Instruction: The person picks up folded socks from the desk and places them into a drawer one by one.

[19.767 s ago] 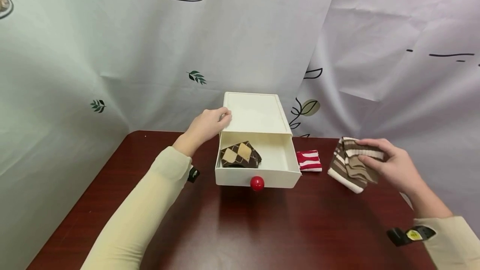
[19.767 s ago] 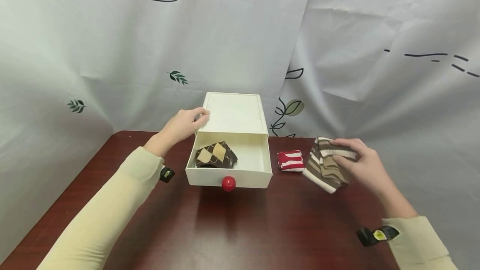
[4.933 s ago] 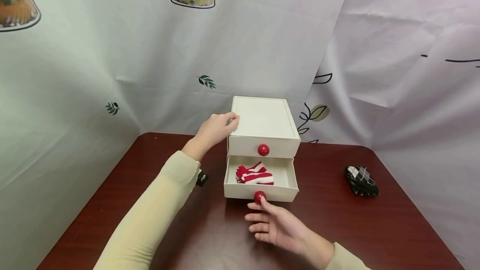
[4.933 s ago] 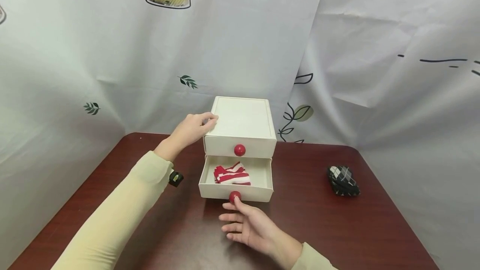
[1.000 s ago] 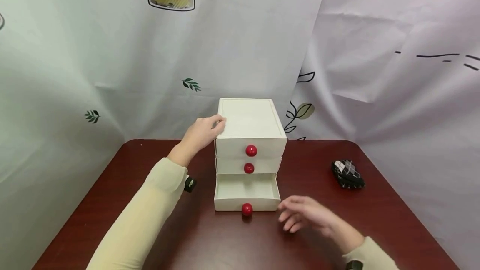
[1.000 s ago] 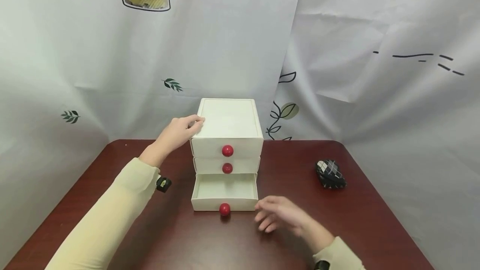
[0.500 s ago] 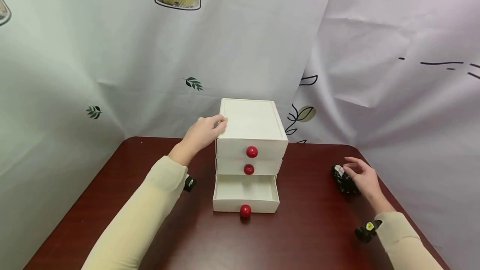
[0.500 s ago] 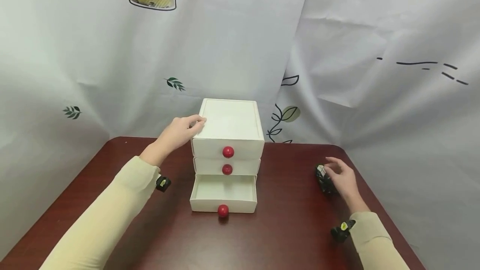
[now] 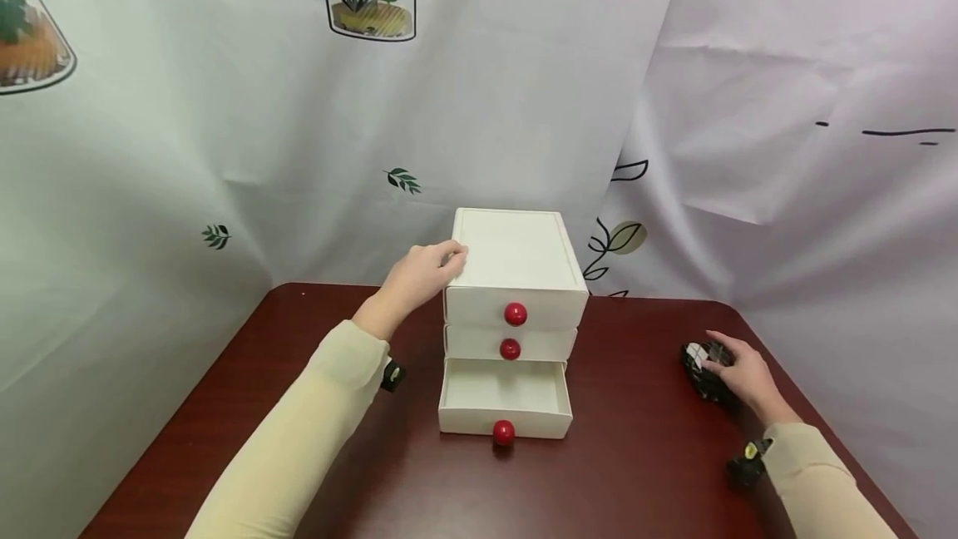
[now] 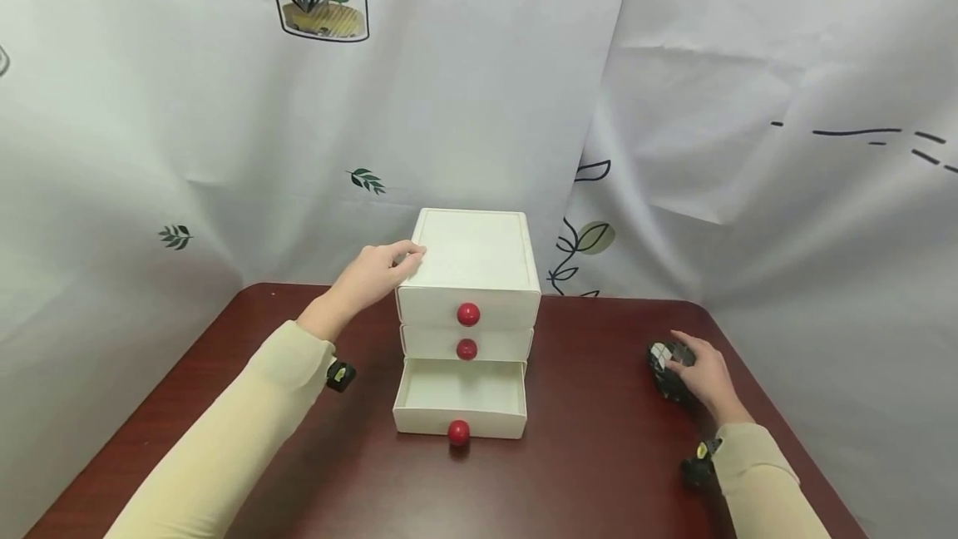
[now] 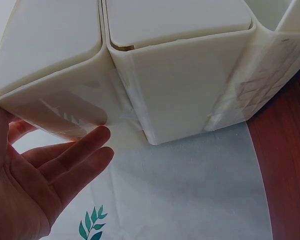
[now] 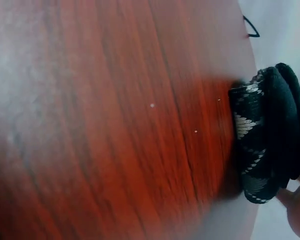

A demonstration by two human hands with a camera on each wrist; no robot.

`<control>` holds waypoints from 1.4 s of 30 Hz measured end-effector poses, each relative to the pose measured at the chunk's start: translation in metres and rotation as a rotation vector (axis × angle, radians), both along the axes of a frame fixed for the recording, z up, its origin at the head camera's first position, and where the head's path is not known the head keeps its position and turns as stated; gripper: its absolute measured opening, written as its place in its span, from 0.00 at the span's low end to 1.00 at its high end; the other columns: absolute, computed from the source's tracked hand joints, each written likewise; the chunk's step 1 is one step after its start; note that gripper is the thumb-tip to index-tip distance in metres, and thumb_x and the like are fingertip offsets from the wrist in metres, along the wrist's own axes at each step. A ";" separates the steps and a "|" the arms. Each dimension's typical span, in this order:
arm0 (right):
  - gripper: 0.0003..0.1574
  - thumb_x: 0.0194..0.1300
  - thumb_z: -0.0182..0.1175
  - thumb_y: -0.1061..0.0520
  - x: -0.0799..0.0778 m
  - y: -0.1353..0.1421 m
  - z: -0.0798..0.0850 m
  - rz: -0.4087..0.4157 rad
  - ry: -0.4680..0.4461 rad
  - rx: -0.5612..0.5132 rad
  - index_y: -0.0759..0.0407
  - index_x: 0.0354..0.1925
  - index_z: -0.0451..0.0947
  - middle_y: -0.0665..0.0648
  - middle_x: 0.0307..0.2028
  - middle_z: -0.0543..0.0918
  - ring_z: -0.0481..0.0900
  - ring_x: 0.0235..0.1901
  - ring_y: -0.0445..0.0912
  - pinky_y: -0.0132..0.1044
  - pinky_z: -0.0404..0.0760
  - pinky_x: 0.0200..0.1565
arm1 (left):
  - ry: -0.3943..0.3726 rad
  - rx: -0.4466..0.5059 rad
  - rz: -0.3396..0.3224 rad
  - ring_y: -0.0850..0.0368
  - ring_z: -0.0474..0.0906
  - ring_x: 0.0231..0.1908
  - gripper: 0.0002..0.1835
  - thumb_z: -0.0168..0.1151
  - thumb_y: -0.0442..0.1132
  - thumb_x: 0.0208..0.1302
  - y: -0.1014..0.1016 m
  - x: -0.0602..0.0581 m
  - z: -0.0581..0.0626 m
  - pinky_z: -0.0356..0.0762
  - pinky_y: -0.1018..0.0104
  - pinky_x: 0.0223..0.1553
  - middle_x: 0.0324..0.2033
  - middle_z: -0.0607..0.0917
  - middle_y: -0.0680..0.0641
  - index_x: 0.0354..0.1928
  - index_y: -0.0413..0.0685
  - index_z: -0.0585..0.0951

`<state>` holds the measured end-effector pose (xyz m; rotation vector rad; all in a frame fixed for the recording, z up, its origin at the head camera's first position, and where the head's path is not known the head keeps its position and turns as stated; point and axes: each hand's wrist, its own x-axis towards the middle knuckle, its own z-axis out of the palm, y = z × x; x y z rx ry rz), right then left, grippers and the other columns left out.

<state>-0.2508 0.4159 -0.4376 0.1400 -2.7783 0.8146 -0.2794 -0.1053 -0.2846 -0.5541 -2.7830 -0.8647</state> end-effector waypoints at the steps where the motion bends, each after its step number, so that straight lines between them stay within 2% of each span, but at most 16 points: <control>1: 0.36 0.58 0.62 0.62 -0.001 0.001 0.000 0.007 -0.021 -0.005 0.71 0.62 0.62 0.79 0.55 0.63 0.62 0.52 0.72 0.64 0.63 0.46 | 0.002 0.003 0.002 0.56 0.68 0.21 0.21 0.43 0.52 0.69 0.000 0.000 0.000 0.68 0.60 0.30 0.31 0.82 0.50 0.57 0.56 0.76; 6: 0.39 0.62 0.60 0.58 -0.003 0.003 0.002 0.023 -0.122 -0.064 0.73 0.64 0.56 0.81 0.55 0.61 0.65 0.48 0.69 0.57 0.66 0.42 | 0.009 0.006 0.013 0.56 0.66 0.20 0.21 0.43 0.52 0.69 0.001 0.000 0.002 0.67 0.59 0.28 0.23 0.78 0.50 0.57 0.56 0.77; 11: 0.38 0.62 0.59 0.59 0.002 0.005 0.003 0.047 -0.206 -0.110 0.72 0.64 0.57 0.82 0.58 0.59 0.61 0.54 0.72 0.61 0.65 0.47 | -0.003 -0.010 -0.005 0.56 0.66 0.20 0.22 0.42 0.52 0.69 0.004 0.000 0.002 0.67 0.60 0.29 0.28 0.80 0.50 0.58 0.55 0.76; 14: 0.40 0.62 0.60 0.59 0.001 0.005 0.004 0.066 -0.224 -0.121 0.70 0.66 0.54 0.81 0.58 0.57 0.61 0.53 0.71 0.61 0.64 0.47 | -0.003 -0.009 -0.002 0.56 0.66 0.20 0.21 0.42 0.52 0.69 0.004 -0.001 0.002 0.68 0.59 0.30 0.30 0.81 0.50 0.58 0.55 0.76; 17: 0.39 0.61 0.60 0.60 -0.001 0.004 0.004 0.073 -0.216 -0.110 0.70 0.66 0.56 0.81 0.57 0.59 0.65 0.50 0.69 0.57 0.67 0.44 | -0.002 -0.008 0.000 0.56 0.67 0.21 0.21 0.42 0.52 0.69 0.004 -0.001 0.002 0.68 0.59 0.31 0.34 0.82 0.49 0.57 0.56 0.76; 20: 0.34 0.59 0.61 0.63 -0.002 0.001 0.003 0.066 -0.189 -0.105 0.71 0.61 0.63 0.79 0.54 0.65 0.68 0.47 0.65 0.52 0.69 0.42 | 0.004 -0.009 0.002 0.56 0.69 0.23 0.21 0.42 0.52 0.69 0.003 -0.002 0.002 0.69 0.59 0.32 0.39 0.83 0.49 0.57 0.56 0.76; 25: 0.25 0.57 0.63 0.65 -0.001 -0.004 0.004 0.032 -0.124 -0.093 0.72 0.53 0.72 0.77 0.50 0.70 0.71 0.43 0.62 0.46 0.72 0.37 | 0.005 -0.012 0.004 0.56 0.67 0.21 0.21 0.42 0.52 0.69 0.003 -0.003 0.004 0.68 0.59 0.31 0.32 0.82 0.49 0.57 0.56 0.76; 27: 0.24 0.57 0.63 0.64 0.002 -0.006 0.003 0.007 -0.107 -0.085 0.72 0.51 0.73 0.77 0.50 0.70 0.72 0.43 0.63 0.47 0.73 0.37 | 0.004 -0.020 0.004 0.56 0.67 0.21 0.21 0.42 0.52 0.69 0.004 -0.003 0.004 0.68 0.59 0.30 0.31 0.82 0.49 0.58 0.56 0.76; 32: 0.21 0.57 0.63 0.63 0.012 -0.013 0.003 -0.044 -0.065 -0.094 0.73 0.48 0.75 0.78 0.51 0.68 0.69 0.47 0.68 0.57 0.70 0.42 | -0.001 -0.039 0.008 0.56 0.73 0.27 0.21 0.42 0.52 0.69 0.005 -0.002 0.003 0.71 0.58 0.34 0.44 0.83 0.48 0.58 0.56 0.76; 34: 0.21 0.57 0.63 0.63 0.013 -0.017 0.004 -0.068 -0.040 -0.109 0.72 0.48 0.76 0.77 0.50 0.70 0.69 0.46 0.66 0.54 0.71 0.41 | -0.006 -0.039 0.011 0.56 0.74 0.29 0.21 0.43 0.52 0.69 0.005 -0.001 0.002 0.72 0.57 0.35 0.48 0.82 0.48 0.58 0.56 0.76; 39: 0.28 0.59 0.64 0.55 0.010 -0.036 0.014 -0.173 -0.070 -0.296 0.69 0.54 0.74 0.72 0.52 0.71 0.70 0.44 0.54 0.31 0.73 0.33 | -0.013 -0.032 0.015 0.55 0.75 0.31 0.21 0.42 0.52 0.69 0.004 -0.001 0.001 0.72 0.55 0.38 0.49 0.81 0.48 0.58 0.56 0.76; 42: 0.31 0.58 0.65 0.51 0.009 -0.053 0.028 -0.184 -0.096 -0.490 0.65 0.57 0.73 0.65 0.52 0.72 0.73 0.40 0.43 0.27 0.75 0.31 | -0.013 -0.023 0.019 0.55 0.73 0.29 0.21 0.42 0.52 0.69 0.003 -0.001 0.001 0.71 0.56 0.37 0.45 0.82 0.48 0.57 0.57 0.76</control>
